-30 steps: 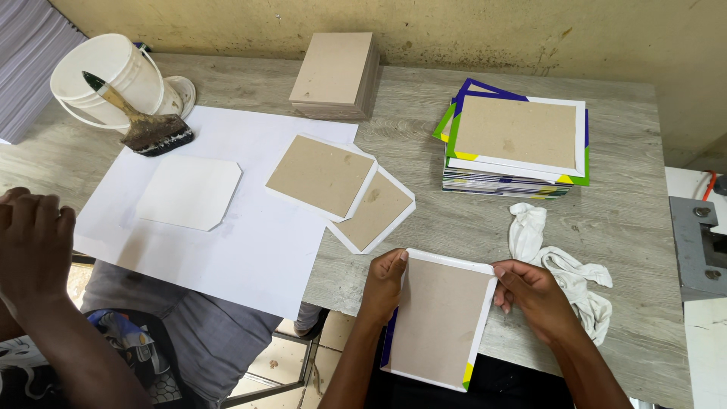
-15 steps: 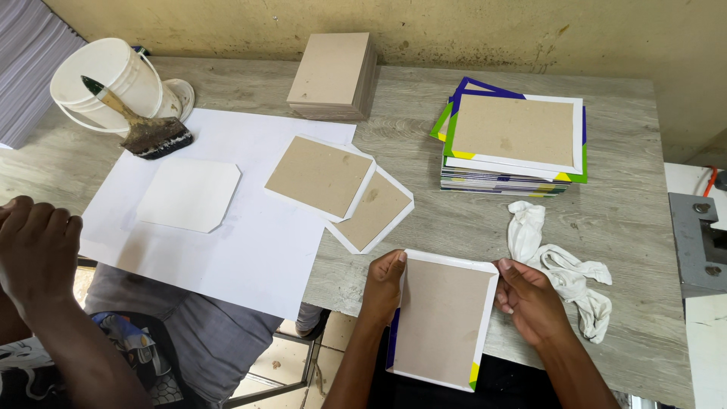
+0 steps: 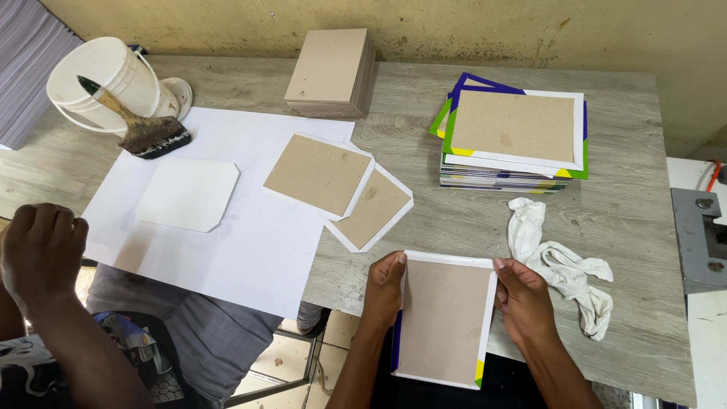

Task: The person applies glue to a book cover using a brush and then attaches a colored paper cover to it. They wipe the cover with a cloth and stack the finished book on a pile.

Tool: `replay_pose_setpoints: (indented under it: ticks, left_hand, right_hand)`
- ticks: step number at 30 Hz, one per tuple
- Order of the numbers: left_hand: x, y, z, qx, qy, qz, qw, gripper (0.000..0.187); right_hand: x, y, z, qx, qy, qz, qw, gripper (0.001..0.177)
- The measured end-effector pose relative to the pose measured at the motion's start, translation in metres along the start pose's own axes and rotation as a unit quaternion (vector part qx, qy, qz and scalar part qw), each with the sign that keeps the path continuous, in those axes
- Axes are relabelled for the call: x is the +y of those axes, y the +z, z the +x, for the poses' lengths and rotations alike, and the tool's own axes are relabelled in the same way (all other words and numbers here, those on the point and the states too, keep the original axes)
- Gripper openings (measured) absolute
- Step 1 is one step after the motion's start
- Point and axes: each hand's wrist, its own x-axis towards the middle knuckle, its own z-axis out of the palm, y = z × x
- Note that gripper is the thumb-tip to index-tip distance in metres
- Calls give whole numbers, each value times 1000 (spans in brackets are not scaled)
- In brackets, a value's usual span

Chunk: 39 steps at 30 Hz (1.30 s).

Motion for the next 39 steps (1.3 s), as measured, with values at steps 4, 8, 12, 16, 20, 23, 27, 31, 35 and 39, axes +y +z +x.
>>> replay_pose_setpoints:
  ticks: [4,8,12,16,20,23,27,31,35,39]
  left_hand:
    - [-4,2,-2,20,4,4,1000,47]
    - [-7,-2,-3,52,-3,-10,999,50]
    - [-10,-1,-4,54,-1,-13,998,50]
    - [1,-5,-3,12,-16,-15,1000,48]
    - [15,-28,7,-183,-94,-24,978,43]
    - [31,-26,19,-183,-45,105,976,48]
    - [-90,-57,78,-168,-34,82,982,25]
    - [1,-32,61,-229,-42,117,965,25]
    - [1,-22,70,-195,56,296,933,46]
    - [-12,-4,52,-97,122,496,854,41]
  right_hand:
    - [-5,13,-6,55,5,-4,998,34]
    - [-11,12,-6,47,23,-10,999,39]
    - [-8,6,-7,22,18,-16,999,17]
    - [-6,1,-2,26,-16,-49,998,21]
    - [5,-24,20,27,-10,-71,997,19]
    - [-11,-28,27,-37,-11,-125,991,22]
    - [-10,-27,40,-54,-41,-143,987,19]
    - [-3,-31,62,-25,-66,-176,982,15]
    - [2,-32,81,1,-94,-209,973,13]
    - [-13,-27,74,2,-98,-262,960,13]
